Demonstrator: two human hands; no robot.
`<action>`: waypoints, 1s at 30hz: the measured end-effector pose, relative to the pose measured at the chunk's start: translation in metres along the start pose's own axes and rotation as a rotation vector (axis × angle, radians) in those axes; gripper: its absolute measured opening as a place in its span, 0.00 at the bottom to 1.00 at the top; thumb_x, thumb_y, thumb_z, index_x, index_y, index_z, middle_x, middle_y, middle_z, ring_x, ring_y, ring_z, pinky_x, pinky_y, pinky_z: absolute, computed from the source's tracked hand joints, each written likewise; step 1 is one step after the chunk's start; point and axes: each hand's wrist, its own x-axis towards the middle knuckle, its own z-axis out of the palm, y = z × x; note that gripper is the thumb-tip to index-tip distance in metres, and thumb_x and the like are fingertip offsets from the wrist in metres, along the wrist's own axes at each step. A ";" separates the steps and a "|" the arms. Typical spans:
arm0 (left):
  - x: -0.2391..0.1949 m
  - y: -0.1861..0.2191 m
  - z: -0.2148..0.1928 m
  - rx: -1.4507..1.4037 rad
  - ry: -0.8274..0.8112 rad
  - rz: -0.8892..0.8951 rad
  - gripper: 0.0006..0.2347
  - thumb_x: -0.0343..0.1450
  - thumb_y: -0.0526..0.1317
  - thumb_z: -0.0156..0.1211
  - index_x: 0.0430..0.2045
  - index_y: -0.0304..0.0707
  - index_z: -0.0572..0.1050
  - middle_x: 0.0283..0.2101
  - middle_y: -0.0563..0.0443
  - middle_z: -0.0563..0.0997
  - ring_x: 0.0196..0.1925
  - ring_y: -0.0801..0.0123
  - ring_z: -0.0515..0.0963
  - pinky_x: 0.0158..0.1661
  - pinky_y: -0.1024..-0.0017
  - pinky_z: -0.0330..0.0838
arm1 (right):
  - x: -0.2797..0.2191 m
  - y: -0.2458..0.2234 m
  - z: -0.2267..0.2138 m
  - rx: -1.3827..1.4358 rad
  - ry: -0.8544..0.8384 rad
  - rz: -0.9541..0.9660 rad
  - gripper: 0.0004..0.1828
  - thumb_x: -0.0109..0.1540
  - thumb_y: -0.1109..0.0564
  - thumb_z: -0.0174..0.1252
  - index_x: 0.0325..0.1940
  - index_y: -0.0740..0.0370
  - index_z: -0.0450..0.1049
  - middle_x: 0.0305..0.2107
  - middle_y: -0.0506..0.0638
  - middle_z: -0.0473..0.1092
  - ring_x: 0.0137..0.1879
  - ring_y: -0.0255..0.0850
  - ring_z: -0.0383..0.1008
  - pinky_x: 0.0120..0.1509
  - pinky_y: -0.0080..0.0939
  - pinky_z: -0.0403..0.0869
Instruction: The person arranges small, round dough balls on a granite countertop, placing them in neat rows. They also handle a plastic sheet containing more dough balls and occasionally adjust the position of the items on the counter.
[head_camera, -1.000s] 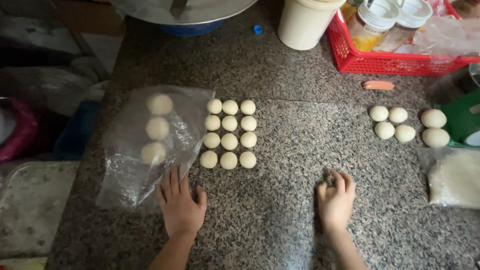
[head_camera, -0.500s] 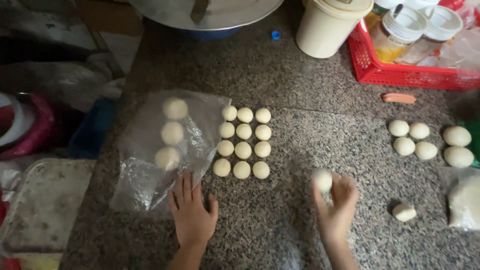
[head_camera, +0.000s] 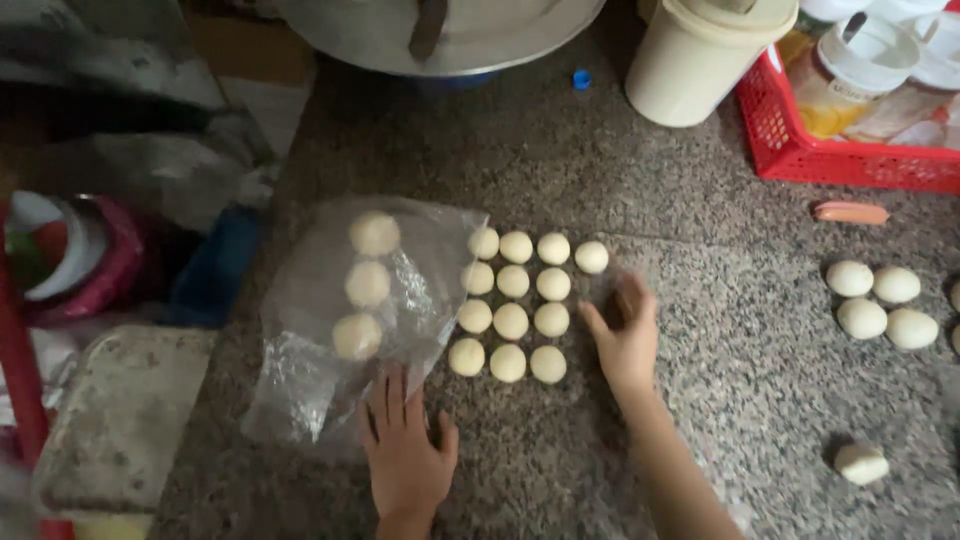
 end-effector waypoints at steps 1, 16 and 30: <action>-0.003 -0.001 -0.003 -0.007 -0.014 0.003 0.32 0.76 0.58 0.41 0.76 0.49 0.55 0.79 0.50 0.55 0.80 0.54 0.52 0.75 0.47 0.45 | -0.028 -0.006 -0.019 -0.013 0.001 0.010 0.45 0.59 0.55 0.69 0.75 0.65 0.55 0.71 0.64 0.61 0.77 0.54 0.63 0.80 0.50 0.65; 0.003 0.004 -0.005 0.039 -0.219 -0.066 0.30 0.73 0.59 0.43 0.72 0.49 0.62 0.80 0.51 0.55 0.81 0.57 0.52 0.76 0.47 0.44 | -0.064 0.135 -0.297 -1.068 0.593 -0.147 0.26 0.66 0.51 0.64 0.64 0.71 0.80 0.57 0.71 0.62 0.55 0.68 0.67 0.62 0.61 0.67; -0.006 0.004 -0.011 0.016 0.111 0.054 0.26 0.72 0.52 0.51 0.66 0.45 0.70 0.77 0.45 0.65 0.79 0.50 0.62 0.74 0.44 0.55 | -0.156 0.072 -0.292 -0.888 0.151 0.141 0.31 0.62 0.44 0.57 0.70 0.46 0.74 0.79 0.69 0.47 0.81 0.69 0.47 0.80 0.67 0.52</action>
